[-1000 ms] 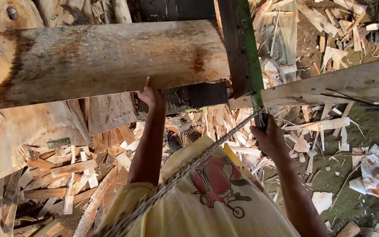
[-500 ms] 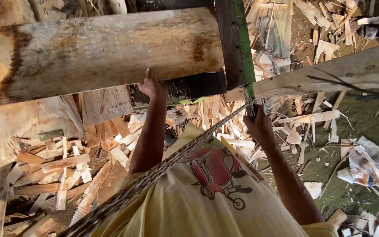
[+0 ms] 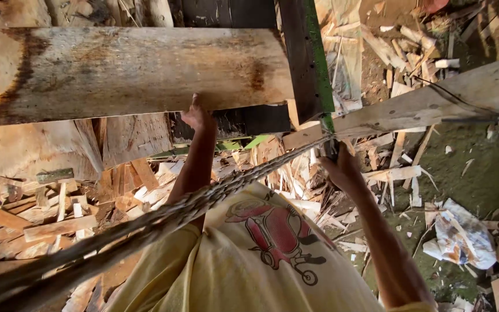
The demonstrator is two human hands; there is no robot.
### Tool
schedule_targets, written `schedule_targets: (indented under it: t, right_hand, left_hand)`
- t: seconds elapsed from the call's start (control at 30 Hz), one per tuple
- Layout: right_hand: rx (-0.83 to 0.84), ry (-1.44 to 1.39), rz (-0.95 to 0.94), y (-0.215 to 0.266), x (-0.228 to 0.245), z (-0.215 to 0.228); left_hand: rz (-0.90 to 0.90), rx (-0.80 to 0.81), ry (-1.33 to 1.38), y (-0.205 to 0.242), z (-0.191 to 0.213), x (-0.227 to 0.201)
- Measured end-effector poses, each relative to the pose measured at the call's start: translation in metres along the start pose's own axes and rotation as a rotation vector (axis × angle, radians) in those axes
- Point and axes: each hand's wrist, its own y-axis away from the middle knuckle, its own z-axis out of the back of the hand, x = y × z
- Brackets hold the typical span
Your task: Sorting and moving thin wooden planks or veneer sheets while occasionally trimming them with a utility knife.
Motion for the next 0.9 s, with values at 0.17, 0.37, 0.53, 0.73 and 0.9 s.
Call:
schedule_targets:
  t: [0.17, 0.37, 0.53, 0.73, 0.9]
  right_hand:
    - [0.001, 0.034, 0.107, 0.064, 0.072, 0.099]
    - [-0.05, -0.059, -0.076, 0.028, 0.053, 0.043]
    - [0.029, 0.205, -0.007, -0.103, -0.15, -0.145]
    - [-0.047, -0.1, -0.031, -0.016, -0.01, -0.036]
    - [0.085, -0.191, 0.041, 0.03, 0.034, 0.035]
  left_hand:
    - [0.035, -0.018, 0.034, -0.013, 0.004, 0.007]
    - [-0.005, -0.101, -0.138, 0.006, 0.003, -0.006]
    - [-0.027, -0.071, -0.096, -0.022, 0.023, 0.023]
    - [-0.059, 0.099, 0.039, -0.024, 0.031, 0.011]
    - [0.1, 0.258, -0.1, -0.021, 0.042, -0.02]
